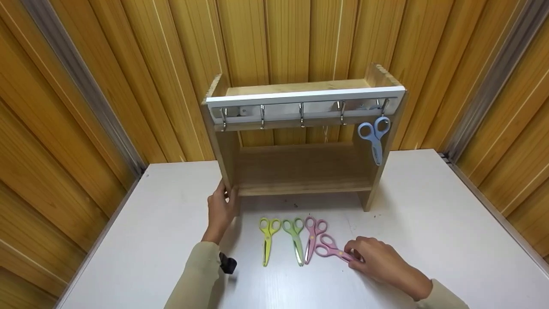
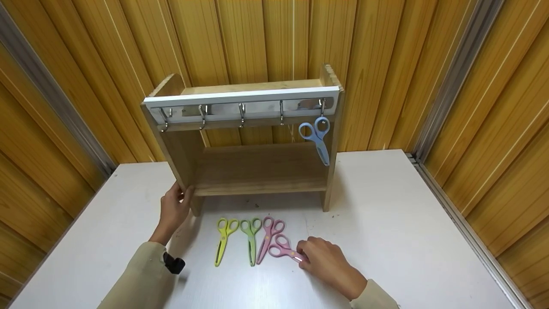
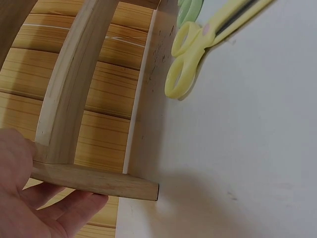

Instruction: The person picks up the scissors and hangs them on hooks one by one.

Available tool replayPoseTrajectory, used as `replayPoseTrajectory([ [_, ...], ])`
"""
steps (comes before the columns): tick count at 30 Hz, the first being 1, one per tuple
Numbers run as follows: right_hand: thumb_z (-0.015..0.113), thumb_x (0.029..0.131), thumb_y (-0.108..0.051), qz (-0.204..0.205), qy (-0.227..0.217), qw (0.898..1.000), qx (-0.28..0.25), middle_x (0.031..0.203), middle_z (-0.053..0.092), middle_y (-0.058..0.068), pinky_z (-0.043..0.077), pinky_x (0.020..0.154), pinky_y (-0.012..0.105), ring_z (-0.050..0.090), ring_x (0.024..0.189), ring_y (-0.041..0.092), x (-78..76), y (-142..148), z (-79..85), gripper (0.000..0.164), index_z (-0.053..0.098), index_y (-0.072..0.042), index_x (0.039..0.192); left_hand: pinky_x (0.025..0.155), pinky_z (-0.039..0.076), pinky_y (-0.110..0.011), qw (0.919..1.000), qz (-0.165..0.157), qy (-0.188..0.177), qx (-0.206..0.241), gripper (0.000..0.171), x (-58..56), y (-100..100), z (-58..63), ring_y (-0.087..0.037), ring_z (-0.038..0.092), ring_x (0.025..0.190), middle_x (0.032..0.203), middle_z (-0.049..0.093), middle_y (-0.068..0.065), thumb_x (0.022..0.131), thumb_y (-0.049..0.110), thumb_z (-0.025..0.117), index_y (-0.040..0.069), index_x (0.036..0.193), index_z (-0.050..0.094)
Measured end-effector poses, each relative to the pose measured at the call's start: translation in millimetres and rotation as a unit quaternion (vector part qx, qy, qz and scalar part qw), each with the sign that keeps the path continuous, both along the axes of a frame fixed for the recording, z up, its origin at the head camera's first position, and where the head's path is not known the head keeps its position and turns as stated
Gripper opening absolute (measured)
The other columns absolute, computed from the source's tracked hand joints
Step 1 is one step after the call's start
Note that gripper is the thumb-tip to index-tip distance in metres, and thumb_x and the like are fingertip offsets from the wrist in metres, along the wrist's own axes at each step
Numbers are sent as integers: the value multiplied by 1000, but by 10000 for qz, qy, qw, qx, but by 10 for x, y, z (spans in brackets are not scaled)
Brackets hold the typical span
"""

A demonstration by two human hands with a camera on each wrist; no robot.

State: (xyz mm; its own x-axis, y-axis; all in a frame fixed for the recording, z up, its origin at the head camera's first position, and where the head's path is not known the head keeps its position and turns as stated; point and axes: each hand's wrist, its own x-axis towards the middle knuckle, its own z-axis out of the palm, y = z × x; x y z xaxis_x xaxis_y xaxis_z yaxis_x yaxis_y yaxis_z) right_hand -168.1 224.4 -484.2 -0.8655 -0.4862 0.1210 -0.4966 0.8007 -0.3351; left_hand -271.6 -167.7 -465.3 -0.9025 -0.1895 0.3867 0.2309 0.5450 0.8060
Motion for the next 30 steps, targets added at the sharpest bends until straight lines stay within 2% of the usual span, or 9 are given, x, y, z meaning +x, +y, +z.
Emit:
replayPoseTrajectory([
  [11,80,79,-14,63,16,9999,-134,76,56,-10,41,52,24,48,67,4,4,-9,-10,18,71,-15,94,89,55,-39,10000,-51,3,81,51,3,-1,-6,-27,64,112,138,55,-14,100,17,55,8,148,41],
  [15,81,78,-10,141,161,9994,-283,74,54,-9,40,53,23,45,66,3,8,-12,-29,14,71,-13,87,89,56,-40,10000,-50,41,49,51,1,5,-6,-27,64,112,138,55,-15,101,16,55,7,148,40],
  [22,79,78,-6,218,163,9987,-439,72,56,-8,43,52,21,48,64,2,-9,-22,-31,12,69,-12,76,87,56,-42,9999,60,143,-56,45,16,11,12,-28,66,107,130,61,-16,99,15,58,5,142,48],
  [30,83,74,-10,198,420,9987,-224,69,56,-11,41,51,21,46,63,1,-12,-5,13,15,69,-16,74,88,56,-41,10000,41,59,8,45,12,2,3,-26,65,109,132,61,-14,100,17,56,7,142,48],
])
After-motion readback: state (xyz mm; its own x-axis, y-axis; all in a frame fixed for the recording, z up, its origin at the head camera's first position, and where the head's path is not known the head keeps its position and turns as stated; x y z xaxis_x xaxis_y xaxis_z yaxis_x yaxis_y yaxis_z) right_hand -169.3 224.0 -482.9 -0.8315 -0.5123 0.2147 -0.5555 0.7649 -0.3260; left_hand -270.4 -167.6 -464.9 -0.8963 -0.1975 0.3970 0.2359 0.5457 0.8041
